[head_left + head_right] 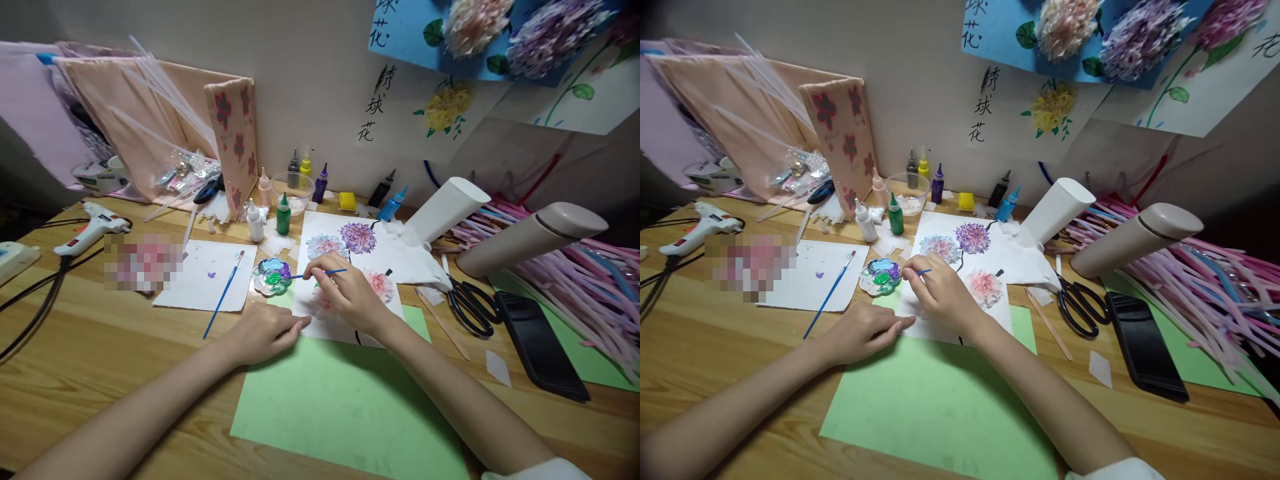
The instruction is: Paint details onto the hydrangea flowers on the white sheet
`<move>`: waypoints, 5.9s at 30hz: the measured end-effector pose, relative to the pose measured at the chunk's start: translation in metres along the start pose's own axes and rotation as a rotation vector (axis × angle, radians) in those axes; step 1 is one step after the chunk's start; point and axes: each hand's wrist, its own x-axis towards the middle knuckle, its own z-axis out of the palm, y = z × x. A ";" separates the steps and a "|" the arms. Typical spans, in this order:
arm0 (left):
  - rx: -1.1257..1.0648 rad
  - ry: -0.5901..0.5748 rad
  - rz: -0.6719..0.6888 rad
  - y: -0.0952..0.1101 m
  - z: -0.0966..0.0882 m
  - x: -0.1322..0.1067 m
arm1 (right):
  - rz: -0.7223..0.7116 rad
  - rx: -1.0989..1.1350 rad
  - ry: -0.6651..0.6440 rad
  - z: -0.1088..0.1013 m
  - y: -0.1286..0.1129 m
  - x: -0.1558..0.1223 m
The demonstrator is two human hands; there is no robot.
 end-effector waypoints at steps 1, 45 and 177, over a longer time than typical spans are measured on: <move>0.001 -0.002 -0.006 0.000 0.000 0.000 | 0.015 -0.006 -0.022 0.002 0.000 0.001; -0.067 -0.065 -0.010 -0.004 -0.001 0.003 | 0.065 0.255 0.644 -0.012 0.060 -0.085; -0.011 -0.055 -0.036 -0.001 -0.001 -0.001 | -0.012 0.074 0.246 0.012 0.005 -0.007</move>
